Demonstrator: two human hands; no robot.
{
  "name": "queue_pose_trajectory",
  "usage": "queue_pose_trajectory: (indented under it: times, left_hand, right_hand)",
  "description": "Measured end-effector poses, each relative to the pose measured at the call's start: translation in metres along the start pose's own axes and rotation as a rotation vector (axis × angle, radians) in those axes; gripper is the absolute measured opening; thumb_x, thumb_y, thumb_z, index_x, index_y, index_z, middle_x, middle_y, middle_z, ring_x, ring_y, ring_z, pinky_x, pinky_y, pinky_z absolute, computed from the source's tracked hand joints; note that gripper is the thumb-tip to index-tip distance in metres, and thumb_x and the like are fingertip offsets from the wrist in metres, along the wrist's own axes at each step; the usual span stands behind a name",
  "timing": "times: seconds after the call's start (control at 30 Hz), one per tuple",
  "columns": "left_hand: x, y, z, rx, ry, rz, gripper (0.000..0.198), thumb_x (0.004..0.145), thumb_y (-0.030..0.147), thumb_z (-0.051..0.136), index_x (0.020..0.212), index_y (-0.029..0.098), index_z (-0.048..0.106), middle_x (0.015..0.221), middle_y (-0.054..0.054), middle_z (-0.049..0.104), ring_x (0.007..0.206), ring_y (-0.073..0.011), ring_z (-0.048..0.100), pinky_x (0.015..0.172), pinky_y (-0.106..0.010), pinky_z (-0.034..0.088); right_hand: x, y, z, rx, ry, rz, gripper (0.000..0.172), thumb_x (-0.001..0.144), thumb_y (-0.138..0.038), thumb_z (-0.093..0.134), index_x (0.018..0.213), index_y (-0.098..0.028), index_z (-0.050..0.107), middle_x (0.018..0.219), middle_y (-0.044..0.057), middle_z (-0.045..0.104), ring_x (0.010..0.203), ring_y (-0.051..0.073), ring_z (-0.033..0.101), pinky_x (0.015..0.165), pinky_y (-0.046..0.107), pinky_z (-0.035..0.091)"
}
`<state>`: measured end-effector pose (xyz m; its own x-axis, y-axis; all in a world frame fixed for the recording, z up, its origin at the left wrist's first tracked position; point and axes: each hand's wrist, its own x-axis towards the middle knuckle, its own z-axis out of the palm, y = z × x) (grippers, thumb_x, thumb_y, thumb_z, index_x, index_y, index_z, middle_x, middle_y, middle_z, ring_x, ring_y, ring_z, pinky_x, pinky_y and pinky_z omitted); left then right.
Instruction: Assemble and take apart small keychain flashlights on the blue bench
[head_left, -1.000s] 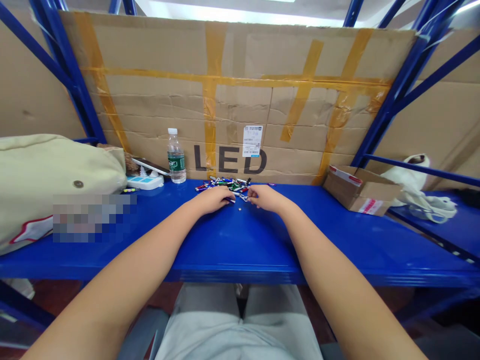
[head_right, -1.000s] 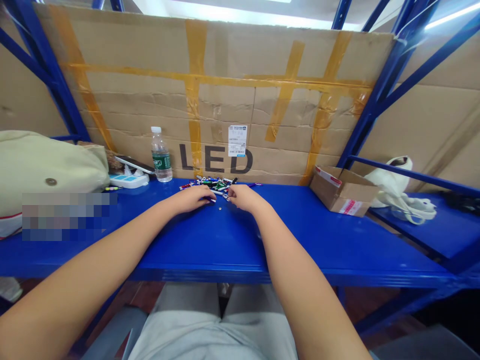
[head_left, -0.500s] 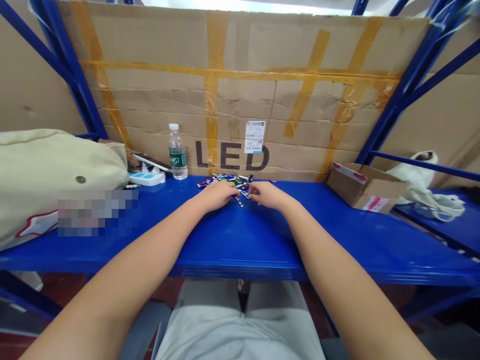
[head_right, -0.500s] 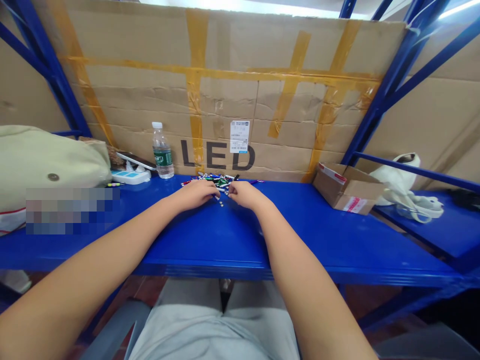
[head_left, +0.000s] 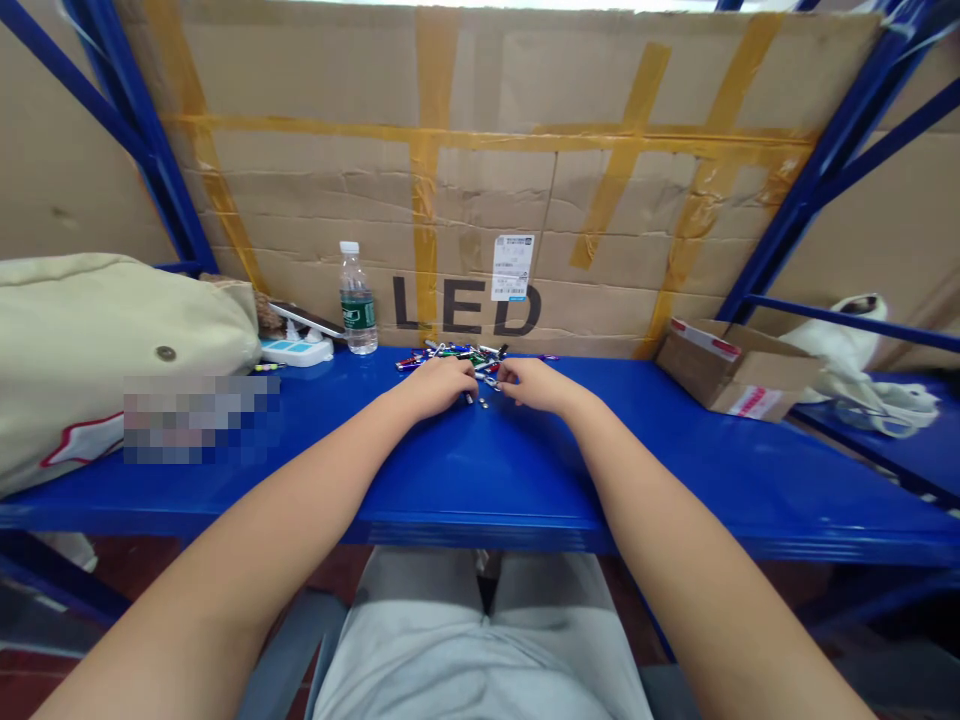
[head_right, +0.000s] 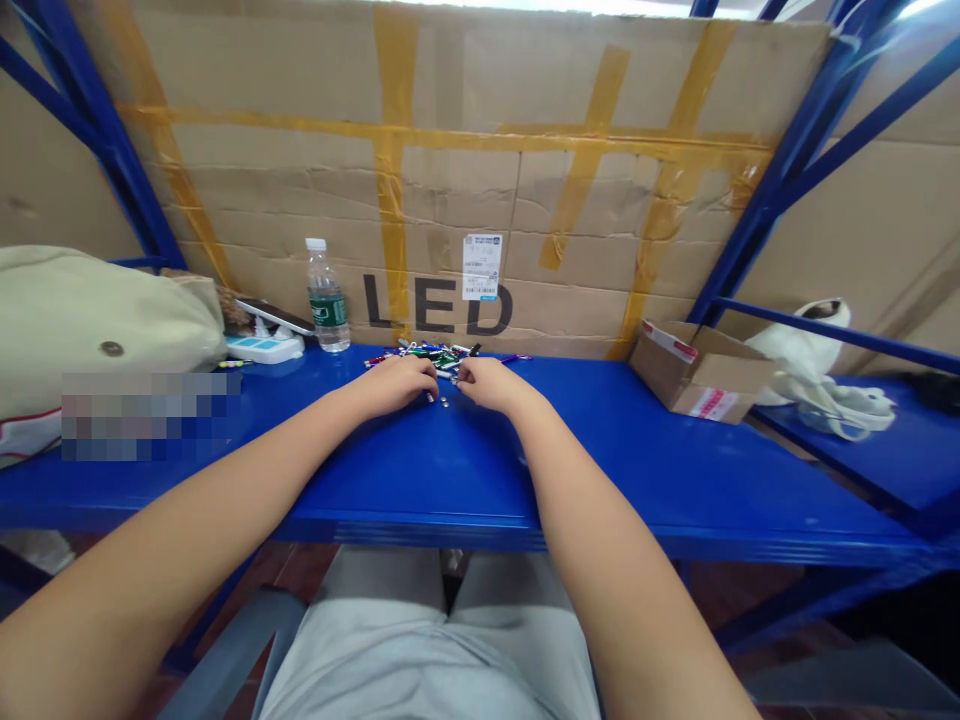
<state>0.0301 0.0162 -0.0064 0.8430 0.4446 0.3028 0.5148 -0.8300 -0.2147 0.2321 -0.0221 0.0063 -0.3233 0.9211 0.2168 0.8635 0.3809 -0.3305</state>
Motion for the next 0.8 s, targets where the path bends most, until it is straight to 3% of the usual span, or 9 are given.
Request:
queue_pose_trajectory:
  times: [0.27,0.53,0.7,0.8]
  left_hand:
    - [0.010,0.017,0.003,0.023,-0.031,-0.046,0.020,0.083,0.012,0.049,0.086,0.019,0.068,0.099,-0.007,0.060,0.093,-0.0237,0.051,0.081,-0.032,0.034]
    - [0.003,0.005,-0.004,0.111,0.079,-0.127,0.034,0.085,0.008,0.038,0.098,0.021,0.066,0.101,-0.008,0.057,0.090,-0.0225,0.050,0.074,-0.032,0.036]
    - [0.006,0.012,0.004,0.033,-0.025,-0.050,0.029,0.082,0.009,0.045,0.094,0.022,0.068,0.094,-0.007,0.059,0.088,-0.0223,0.052,0.077,-0.032,0.037]
    - [0.007,0.008,0.008,-0.005,0.023,-0.080,0.031,0.080,0.007,0.043,0.092,0.021,0.067,0.093,-0.008,0.059,0.088,-0.0230,0.052,0.078,-0.033,0.039]
  right_hand:
    - [0.004,0.008,0.004,0.033,0.009,-0.024,0.005,0.083,-0.013,0.052,0.081,-0.016,0.056,0.080,0.004,0.065,0.063,0.011,0.056,0.061,0.022,0.041]
    - [0.001,0.004,0.000,0.052,-0.003,-0.001,0.007,0.083,-0.012,0.052,0.077,-0.016,0.053,0.074,0.002,0.063,0.059,0.010,0.055,0.056,0.021,0.040]
    - [0.000,0.003,-0.001,0.033,-0.007,-0.004,0.007,0.082,-0.011,0.051,0.078,-0.016,0.053,0.075,0.002,0.063,0.058,0.010,0.055,0.055,0.021,0.039]
    - [0.001,0.004,0.000,0.030,-0.001,-0.012,0.007,0.082,-0.012,0.050,0.078,-0.017,0.053,0.075,0.002,0.064,0.058,0.010,0.055,0.055,0.021,0.039]
